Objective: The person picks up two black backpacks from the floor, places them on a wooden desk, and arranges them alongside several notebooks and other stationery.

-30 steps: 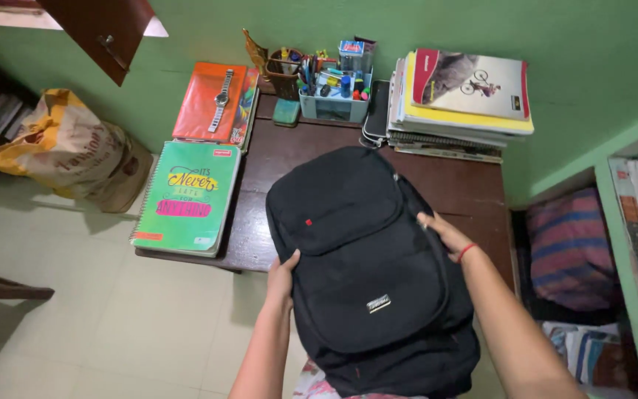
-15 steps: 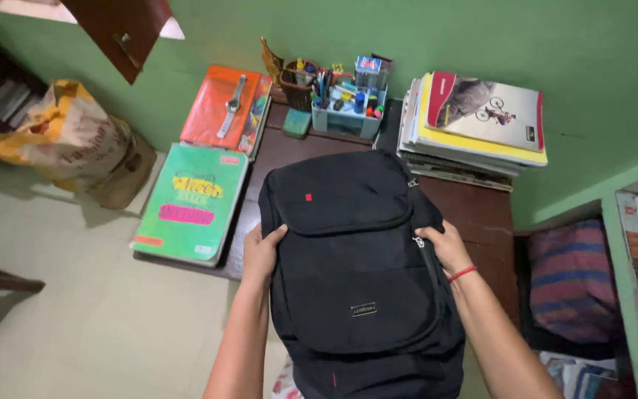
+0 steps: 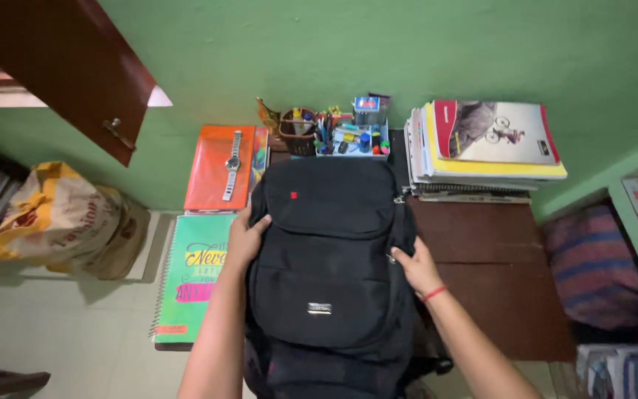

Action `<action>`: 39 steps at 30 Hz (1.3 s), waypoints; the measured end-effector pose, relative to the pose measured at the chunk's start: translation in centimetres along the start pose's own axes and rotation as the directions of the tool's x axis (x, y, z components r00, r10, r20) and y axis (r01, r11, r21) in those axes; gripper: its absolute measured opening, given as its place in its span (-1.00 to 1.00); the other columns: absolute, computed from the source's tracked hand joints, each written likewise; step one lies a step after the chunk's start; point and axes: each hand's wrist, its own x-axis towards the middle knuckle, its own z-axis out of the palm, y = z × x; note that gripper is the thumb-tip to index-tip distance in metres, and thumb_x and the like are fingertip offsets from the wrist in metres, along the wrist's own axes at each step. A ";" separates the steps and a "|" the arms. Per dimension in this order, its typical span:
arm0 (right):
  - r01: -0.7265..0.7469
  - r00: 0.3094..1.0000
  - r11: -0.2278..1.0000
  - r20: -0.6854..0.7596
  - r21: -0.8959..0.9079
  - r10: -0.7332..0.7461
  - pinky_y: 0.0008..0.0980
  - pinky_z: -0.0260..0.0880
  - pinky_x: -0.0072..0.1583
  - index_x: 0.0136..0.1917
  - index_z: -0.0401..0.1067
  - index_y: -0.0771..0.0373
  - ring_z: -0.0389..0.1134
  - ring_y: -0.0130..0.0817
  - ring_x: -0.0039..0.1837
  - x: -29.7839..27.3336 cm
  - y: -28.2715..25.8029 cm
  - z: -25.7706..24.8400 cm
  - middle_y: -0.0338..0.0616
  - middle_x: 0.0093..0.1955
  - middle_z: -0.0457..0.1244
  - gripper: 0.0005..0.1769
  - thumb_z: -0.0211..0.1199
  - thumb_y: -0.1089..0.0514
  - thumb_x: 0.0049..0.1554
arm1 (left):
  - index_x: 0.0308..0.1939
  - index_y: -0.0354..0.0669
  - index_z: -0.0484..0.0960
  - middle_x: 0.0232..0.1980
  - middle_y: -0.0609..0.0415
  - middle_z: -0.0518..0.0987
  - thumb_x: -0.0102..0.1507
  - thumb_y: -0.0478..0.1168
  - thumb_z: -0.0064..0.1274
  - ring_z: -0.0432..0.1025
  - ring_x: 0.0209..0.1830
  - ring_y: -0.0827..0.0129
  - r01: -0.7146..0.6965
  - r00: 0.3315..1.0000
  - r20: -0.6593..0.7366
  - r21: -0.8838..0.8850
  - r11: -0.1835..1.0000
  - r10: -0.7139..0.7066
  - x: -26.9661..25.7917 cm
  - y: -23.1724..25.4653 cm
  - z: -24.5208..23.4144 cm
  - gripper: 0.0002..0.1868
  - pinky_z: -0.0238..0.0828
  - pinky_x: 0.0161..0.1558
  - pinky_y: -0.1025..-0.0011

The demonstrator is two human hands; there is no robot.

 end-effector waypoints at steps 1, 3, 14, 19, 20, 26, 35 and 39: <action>-0.007 1.000 1.000 -0.011 -0.003 0.007 -0.40 0.37 0.24 0.30 0.37 0.35 0.38 -0.41 0.18 0.0 1.0 0.3 -0.17 0.19 0.38 -0.55 0.25 0.35 0.13 | 0.20 -0.43 0.57 0.16 -0.11 0.66 0.23 -0.30 0.14 0.53 0.16 0.25 0.006 1.000 0.011 -0.003 1.000 -0.006 0.0 -1.7 -0.3 -0.54 0.36 0.22 0.37; -0.025 0.999 0.995 0.042 -0.092 0.029 -0.38 0.34 0.26 0.31 0.36 0.36 0.37 -0.38 0.20 0.2 2.8 1.2 -0.14 0.21 0.37 -0.54 0.27 0.32 0.13 | 0.21 -0.39 0.58 0.16 -0.11 0.67 0.23 -0.23 0.15 0.54 0.17 0.24 0.062 0.998 0.003 -0.042 0.997 -0.061 0.4 -4.8 -0.9 -0.52 0.38 0.23 0.35; -0.398 0.910 0.915 -0.101 0.060 0.402 -0.21 0.33 0.32 0.54 0.04 0.18 0.28 -0.24 0.36 -3.2 -1.1 2.5 -0.05 0.39 0.22 -0.09 0.35 -0.06 0.05 | 0.51 -0.20 0.16 0.39 -0.20 0.45 0.11 0.04 0.27 0.43 0.33 0.08 0.606 0.784 0.268 -0.135 0.784 -0.560 -3.5 -4.0 -2.4 -0.02 0.39 0.27 0.22; -0.504 0.847 0.851 -0.108 0.150 0.521 -0.14 0.37 0.31 0.59 -0.03 0.12 0.30 -0.19 0.36 -2.3 1.6 3.3 -0.05 0.41 0.22 0.04 0.38 -0.13 -0.01 | 0.53 -0.12 0.10 0.42 -0.16 0.42 0.03 0.01 0.33 0.40 0.34 0.10 0.697 0.696 0.372 -0.143 0.703 -0.614 -3.1 -4.3 -2.1 0.08 0.40 0.27 0.20; -0.483 0.861 0.864 -0.104 0.143 0.499 -0.14 0.38 0.30 0.58 0.02 0.16 0.32 -0.19 0.35 -1.8 2.1 3.4 -0.02 0.40 0.23 0.04 0.41 -0.11 -0.03 | 0.51 -0.14 0.14 0.39 -0.17 0.45 0.02 -0.02 0.33 0.43 0.31 0.09 0.716 0.680 0.385 -0.162 0.679 -0.624 -2.8 -4.8 -2.0 0.05 0.42 0.25 0.20; -0.404 0.899 0.909 -0.140 0.105 0.416 -0.17 0.43 0.27 0.46 0.24 0.36 0.41 -0.17 0.26 -0.8 3.4 3.1 0.05 0.31 0.34 -0.13 0.47 0.03 -0.02 | 0.39 -0.31 0.32 0.22 -0.22 0.58 0.02 -0.19 0.33 0.54 0.14 0.07 0.701 0.707 0.371 -0.257 0.665 -0.602 -2.2 -7.0 -1.5 -0.12 0.52 0.15 0.20; -0.331 0.934 0.928 -0.084 0.171 0.348 -0.22 0.44 0.19 0.35 0.37 0.33 0.43 -0.27 0.12 1.3 3.1 3.2 -0.09 0.16 0.38 -0.43 0.36 0.19 0.08 | 0.35 -0.34 0.36 0.20 -0.18 0.59 0.03 -0.29 0.30 0.53 0.15 0.11 0.528 0.832 0.348 -0.258 0.810 -0.432 0.4 -7.8 -2.1 -0.18 0.47 0.18 0.25; -0.388 0.907 0.901 -0.093 0.196 0.411 -0.21 0.45 0.15 0.31 0.39 0.30 0.43 -0.28 0.07 1.1 6.3 1.9 -0.12 0.10 0.39 -0.50 0.35 0.20 0.12 | 0.41 -0.30 0.28 0.26 -0.17 0.56 0.04 -0.28 0.31 0.51 0.20 0.12 0.550 0.814 0.356 -0.216 0.807 -0.460 -0.3 -8.2 -1.9 -0.12 0.46 0.21 0.25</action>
